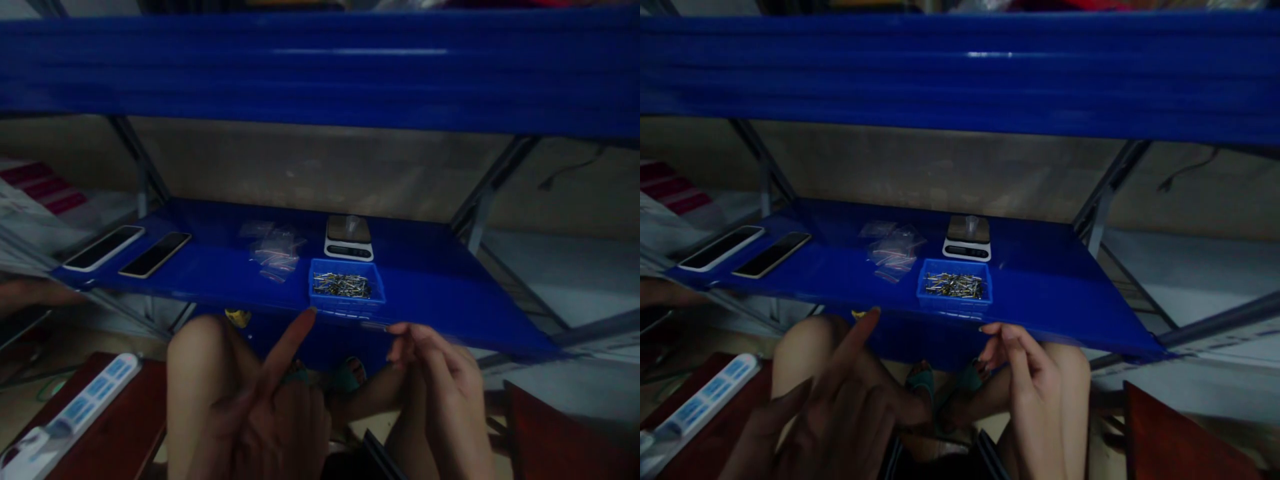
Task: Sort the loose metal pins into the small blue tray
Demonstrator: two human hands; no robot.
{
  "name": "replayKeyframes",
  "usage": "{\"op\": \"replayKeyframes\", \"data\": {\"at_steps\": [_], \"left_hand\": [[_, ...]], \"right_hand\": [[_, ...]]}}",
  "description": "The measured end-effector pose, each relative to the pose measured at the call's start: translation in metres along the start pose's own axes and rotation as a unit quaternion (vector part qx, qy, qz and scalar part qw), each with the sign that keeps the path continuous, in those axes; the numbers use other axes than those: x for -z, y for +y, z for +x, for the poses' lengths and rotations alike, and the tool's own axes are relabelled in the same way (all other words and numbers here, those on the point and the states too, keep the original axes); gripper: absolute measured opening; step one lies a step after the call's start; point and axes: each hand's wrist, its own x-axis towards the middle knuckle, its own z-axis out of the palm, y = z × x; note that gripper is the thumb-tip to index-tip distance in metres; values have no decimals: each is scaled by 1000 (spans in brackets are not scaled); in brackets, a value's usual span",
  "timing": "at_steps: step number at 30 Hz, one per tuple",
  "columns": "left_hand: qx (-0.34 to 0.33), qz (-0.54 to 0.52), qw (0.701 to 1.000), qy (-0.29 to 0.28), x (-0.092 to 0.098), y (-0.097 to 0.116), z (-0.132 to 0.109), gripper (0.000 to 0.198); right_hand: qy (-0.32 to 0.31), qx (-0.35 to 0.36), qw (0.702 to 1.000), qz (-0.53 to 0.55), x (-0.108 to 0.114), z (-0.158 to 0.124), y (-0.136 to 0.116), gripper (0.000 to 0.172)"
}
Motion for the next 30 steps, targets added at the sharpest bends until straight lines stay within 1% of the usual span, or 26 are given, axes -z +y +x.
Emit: {"op": "replayKeyframes", "data": {"at_steps": [3,6,11,15,19,21,26,28,30], "left_hand": [[-22,21,998,57,-18,-5,15,62],[-36,32,995,91,-22,-7,21,61],[-11,-21,996,89,-18,-5,20,60],[-24,-24,996,79,-17,-9,22,56],[-46,27,996,66,-16,-14,25,48],[-47,58,995,72,-15,-14,27,47],[-37,140,983,116,-11,-17,30,49],[-48,166,975,141,-11,-20,31,46],[-56,178,968,164,-12,-23,32,41]], "right_hand": [[-10,-23,999,28,1,-3,-3,38],[-17,-37,998,40,4,-5,-2,40],[0,-38,998,47,8,-2,1,43],[5,-49,998,43,8,0,5,42],[5,-56,997,53,5,2,6,40],[1,-58,996,61,1,2,4,39],[3,-43,996,83,-11,-5,-8,32],[-19,-36,995,92,-15,-11,-12,28],[-55,-14,995,80,-18,-17,-16,24]]}}
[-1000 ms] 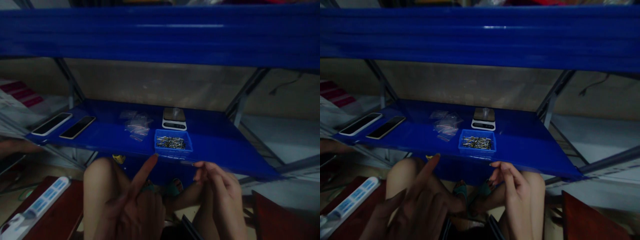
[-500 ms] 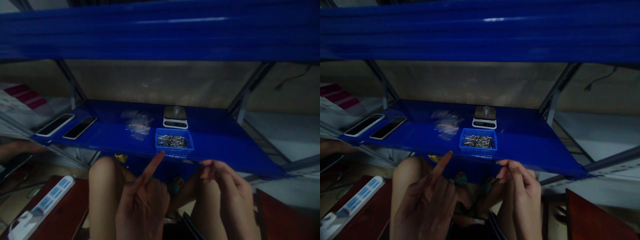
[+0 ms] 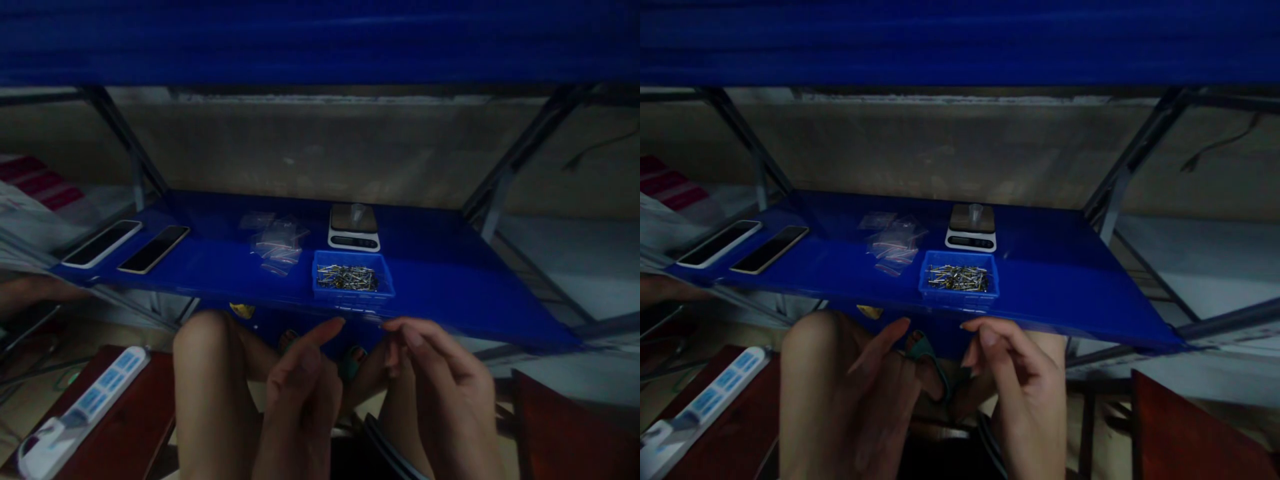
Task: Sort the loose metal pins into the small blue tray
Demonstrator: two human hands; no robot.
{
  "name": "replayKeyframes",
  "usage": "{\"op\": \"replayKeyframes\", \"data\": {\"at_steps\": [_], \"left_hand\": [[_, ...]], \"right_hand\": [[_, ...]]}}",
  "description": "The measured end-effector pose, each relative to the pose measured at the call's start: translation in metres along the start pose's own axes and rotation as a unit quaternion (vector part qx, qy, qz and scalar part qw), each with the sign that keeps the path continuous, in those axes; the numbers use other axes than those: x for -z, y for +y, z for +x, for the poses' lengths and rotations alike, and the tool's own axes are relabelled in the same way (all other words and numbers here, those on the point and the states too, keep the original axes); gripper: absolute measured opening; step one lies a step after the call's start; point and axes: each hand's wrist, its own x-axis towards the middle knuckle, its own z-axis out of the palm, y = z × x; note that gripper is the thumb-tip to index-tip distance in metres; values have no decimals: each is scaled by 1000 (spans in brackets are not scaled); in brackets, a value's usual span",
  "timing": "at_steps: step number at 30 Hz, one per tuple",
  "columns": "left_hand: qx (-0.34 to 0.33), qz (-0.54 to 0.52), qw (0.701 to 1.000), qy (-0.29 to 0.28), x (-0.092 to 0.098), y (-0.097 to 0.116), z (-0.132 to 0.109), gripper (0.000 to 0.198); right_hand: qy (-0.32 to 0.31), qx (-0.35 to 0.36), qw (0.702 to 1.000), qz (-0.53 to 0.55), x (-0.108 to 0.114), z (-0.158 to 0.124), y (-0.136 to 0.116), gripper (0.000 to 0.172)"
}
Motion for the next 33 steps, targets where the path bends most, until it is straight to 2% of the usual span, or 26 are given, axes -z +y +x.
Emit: {"op": "replayKeyframes", "data": {"at_steps": [3,6,10,14,21,29,33], "left_hand": [[-5,11,999,31,-6,-2,-1,32],[1,25,999,42,-14,-3,-4,34],[24,29,999,23,-20,-6,-8,33],[0,30,999,18,-19,-12,-10,29],[-41,58,997,21,-23,-21,-14,29],[-63,65,995,30,-32,-24,-20,36],[-81,67,994,22,-36,-27,-19,34]], "right_hand": [[-56,41,997,-37,-6,-8,-8,20],[-84,87,992,-42,-12,-14,-18,15],[-81,122,988,-47,-14,-21,-26,13],[-69,135,988,-38,-11,-25,-30,12],[-49,115,992,3,-11,-29,-31,12],[-51,84,993,71,-5,-34,-33,9],[-58,57,989,121,-5,-34,-29,10]]}}
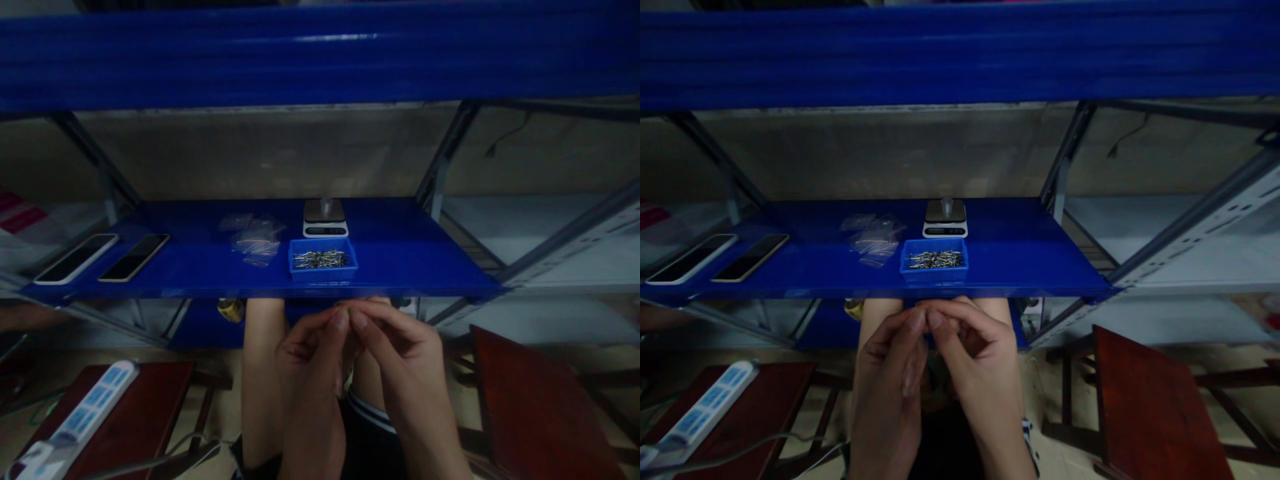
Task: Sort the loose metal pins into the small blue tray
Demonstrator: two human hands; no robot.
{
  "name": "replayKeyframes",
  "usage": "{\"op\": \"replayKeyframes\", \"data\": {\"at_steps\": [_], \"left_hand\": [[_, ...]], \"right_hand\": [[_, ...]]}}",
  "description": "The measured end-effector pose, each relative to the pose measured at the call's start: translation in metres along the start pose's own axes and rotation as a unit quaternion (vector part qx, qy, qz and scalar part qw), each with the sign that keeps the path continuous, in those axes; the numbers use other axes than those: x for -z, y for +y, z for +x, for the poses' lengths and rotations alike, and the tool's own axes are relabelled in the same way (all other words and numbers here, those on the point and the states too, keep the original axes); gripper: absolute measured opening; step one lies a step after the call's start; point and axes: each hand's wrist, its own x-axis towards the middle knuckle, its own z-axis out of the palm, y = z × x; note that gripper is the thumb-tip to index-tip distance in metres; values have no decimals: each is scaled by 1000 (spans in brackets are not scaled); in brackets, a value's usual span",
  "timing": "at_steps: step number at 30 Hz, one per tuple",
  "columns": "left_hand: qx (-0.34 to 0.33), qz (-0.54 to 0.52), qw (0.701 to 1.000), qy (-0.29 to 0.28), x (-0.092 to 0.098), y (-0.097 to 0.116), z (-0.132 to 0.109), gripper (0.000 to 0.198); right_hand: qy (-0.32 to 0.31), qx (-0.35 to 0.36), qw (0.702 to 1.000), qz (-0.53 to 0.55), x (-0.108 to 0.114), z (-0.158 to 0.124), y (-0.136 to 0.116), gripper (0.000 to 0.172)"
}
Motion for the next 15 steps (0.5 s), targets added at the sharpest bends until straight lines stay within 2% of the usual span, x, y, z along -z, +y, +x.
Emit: {"op": "replayKeyframes", "data": {"at_steps": [6,9,13,15], "left_hand": [[-2,20,1000,-7,2,-10,7,28],[-1,17,1000,-7,3,-15,9,29],[-18,-14,999,-27,5,-17,13,22],[-31,-33,999,-11,9,-16,20,21]], "right_hand": [[-2,-60,995,79,-1,-2,9,14],[3,-70,994,83,-3,0,12,19],[40,-66,995,59,-3,5,14,21],[67,-65,994,59,0,8,16,21]]}}
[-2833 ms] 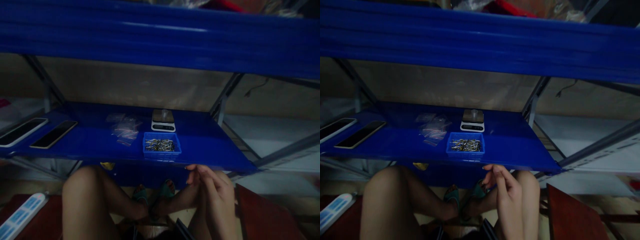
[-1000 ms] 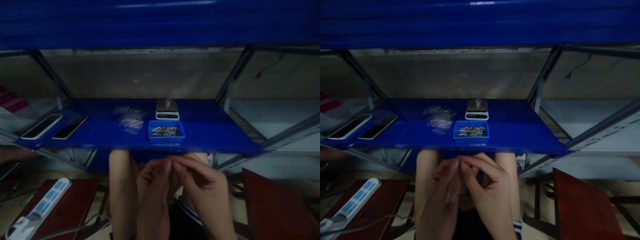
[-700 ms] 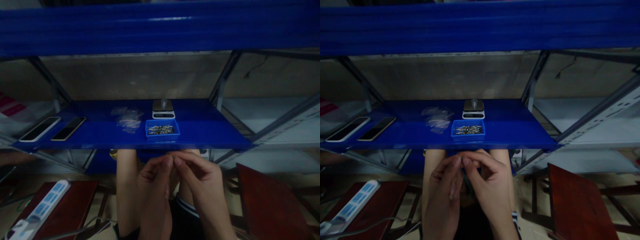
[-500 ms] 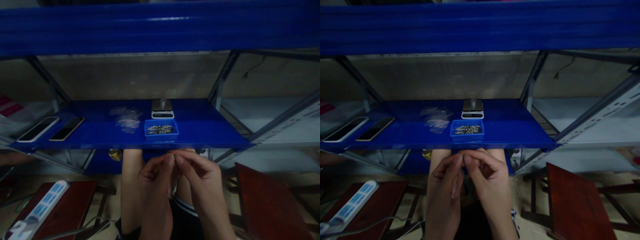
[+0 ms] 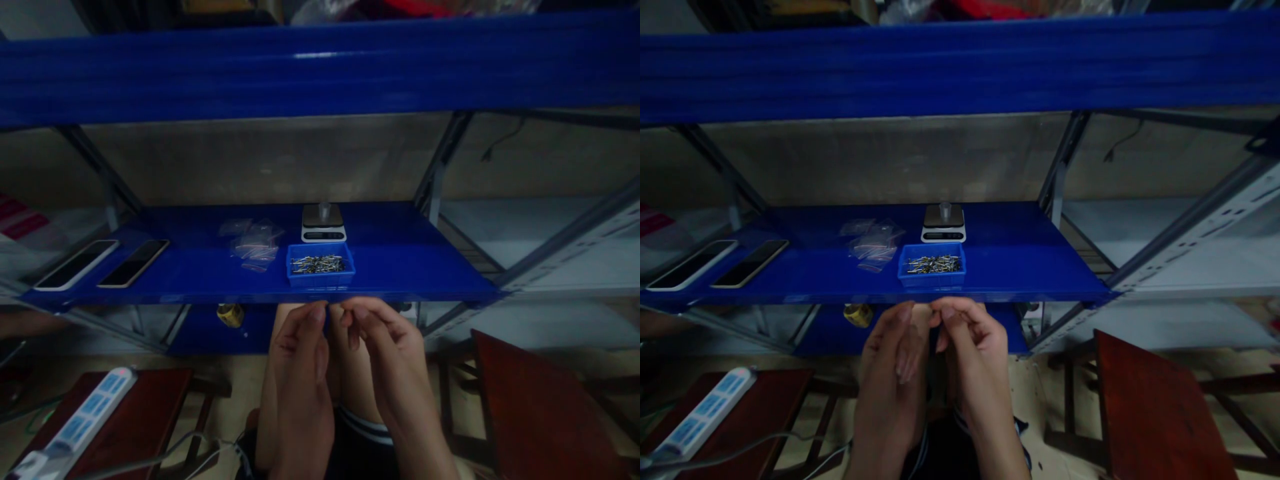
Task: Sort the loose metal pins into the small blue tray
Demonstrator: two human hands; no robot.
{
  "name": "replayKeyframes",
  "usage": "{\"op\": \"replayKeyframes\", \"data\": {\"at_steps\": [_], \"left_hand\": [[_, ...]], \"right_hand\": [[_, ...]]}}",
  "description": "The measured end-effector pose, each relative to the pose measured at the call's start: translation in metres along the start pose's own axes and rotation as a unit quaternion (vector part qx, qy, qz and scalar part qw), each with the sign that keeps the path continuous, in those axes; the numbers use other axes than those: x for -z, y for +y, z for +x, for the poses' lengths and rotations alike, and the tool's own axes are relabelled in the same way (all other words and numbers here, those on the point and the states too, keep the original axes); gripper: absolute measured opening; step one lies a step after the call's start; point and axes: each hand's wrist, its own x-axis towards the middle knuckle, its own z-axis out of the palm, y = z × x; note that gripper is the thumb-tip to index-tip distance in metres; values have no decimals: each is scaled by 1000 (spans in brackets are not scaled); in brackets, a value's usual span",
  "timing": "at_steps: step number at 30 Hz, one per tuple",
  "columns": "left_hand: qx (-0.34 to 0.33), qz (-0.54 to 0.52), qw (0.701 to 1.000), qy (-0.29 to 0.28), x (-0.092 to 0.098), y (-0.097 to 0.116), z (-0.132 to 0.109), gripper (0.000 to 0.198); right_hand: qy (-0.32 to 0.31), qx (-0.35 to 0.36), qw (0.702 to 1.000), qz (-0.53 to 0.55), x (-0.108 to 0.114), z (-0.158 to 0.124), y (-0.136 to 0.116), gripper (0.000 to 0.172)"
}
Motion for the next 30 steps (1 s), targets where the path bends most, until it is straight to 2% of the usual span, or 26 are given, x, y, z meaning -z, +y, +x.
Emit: {"op": "replayKeyframes", "data": {"at_steps": [3,6,9,12,16,19,22,24,26,30], "left_hand": [[-25,-2,998,54,10,4,19,30],[-59,19,994,93,24,7,42,39],[-92,55,988,115,37,7,61,50],[-92,60,986,128,42,4,71,55],[-113,62,980,150,42,2,77,42],[-134,94,976,143,42,4,81,35],[-153,112,977,98,43,8,83,53],[-166,133,974,83,44,8,83,56],[-174,159,969,81,44,8,81,48],[-200,234,950,43,46,5,78,38]], "right_hand": [[31,6,999,-17,9,8,5,22],[61,40,993,-88,20,22,17,27],[93,81,978,-168,26,42,31,32],[82,137,952,-261,24,68,36,30],[-16,215,897,-386,19,111,25,22],[-149,215,845,-466,15,144,17,21],[-259,188,776,-544,10,169,20,31],[-288,172,740,-583,4,181,25,39],[-304,150,715,-612,-4,188,29,45],[-333,142,674,-644,-20,194,27,43]]}}
